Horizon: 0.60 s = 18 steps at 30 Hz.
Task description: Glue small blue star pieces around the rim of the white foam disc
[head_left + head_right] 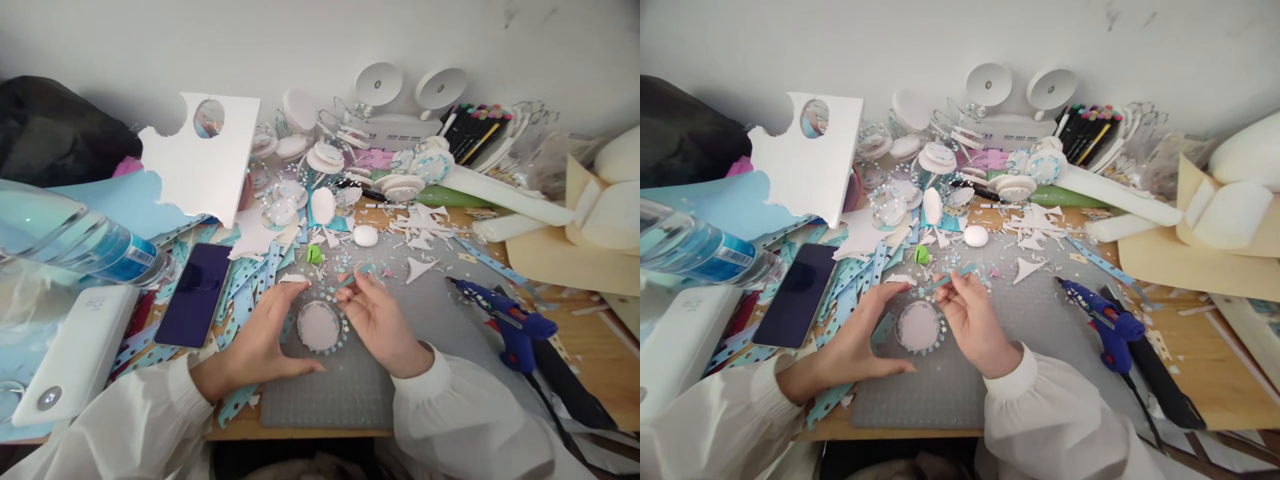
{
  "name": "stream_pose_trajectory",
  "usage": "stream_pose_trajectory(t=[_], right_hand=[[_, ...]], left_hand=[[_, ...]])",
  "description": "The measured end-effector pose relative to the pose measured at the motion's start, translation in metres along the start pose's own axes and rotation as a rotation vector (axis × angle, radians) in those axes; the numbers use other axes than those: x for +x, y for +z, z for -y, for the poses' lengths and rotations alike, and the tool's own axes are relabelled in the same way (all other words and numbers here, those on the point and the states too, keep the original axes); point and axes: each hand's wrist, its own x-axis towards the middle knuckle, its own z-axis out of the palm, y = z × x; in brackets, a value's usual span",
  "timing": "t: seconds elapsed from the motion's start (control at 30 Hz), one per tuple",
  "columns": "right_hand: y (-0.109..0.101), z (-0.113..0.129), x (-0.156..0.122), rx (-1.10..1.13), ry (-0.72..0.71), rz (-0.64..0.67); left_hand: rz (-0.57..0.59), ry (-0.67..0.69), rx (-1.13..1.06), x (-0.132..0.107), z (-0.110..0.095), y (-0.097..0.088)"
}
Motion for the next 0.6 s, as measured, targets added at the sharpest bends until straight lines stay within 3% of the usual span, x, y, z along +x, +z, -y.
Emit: stream_pose_trajectory(t=[0.2, 0.33, 0.6], right_hand=[[0.008, -0.017, -0.014, 0.082, 0.095, 0.094], [0.007, -0.014, -0.013, 0.108, 0.114, 0.067], [0.001, 0.02, -0.007, -0.163, -0.189, 0.051]], left_hand=[[0.06, 0.101, 0.107, 0.002, -0.001, 0.002], [0.05, 0.102, 0.104, 0.001, -0.001, 0.001], [0.045, 0.067, -0.097, -0.003, -0.006, -0.008]])
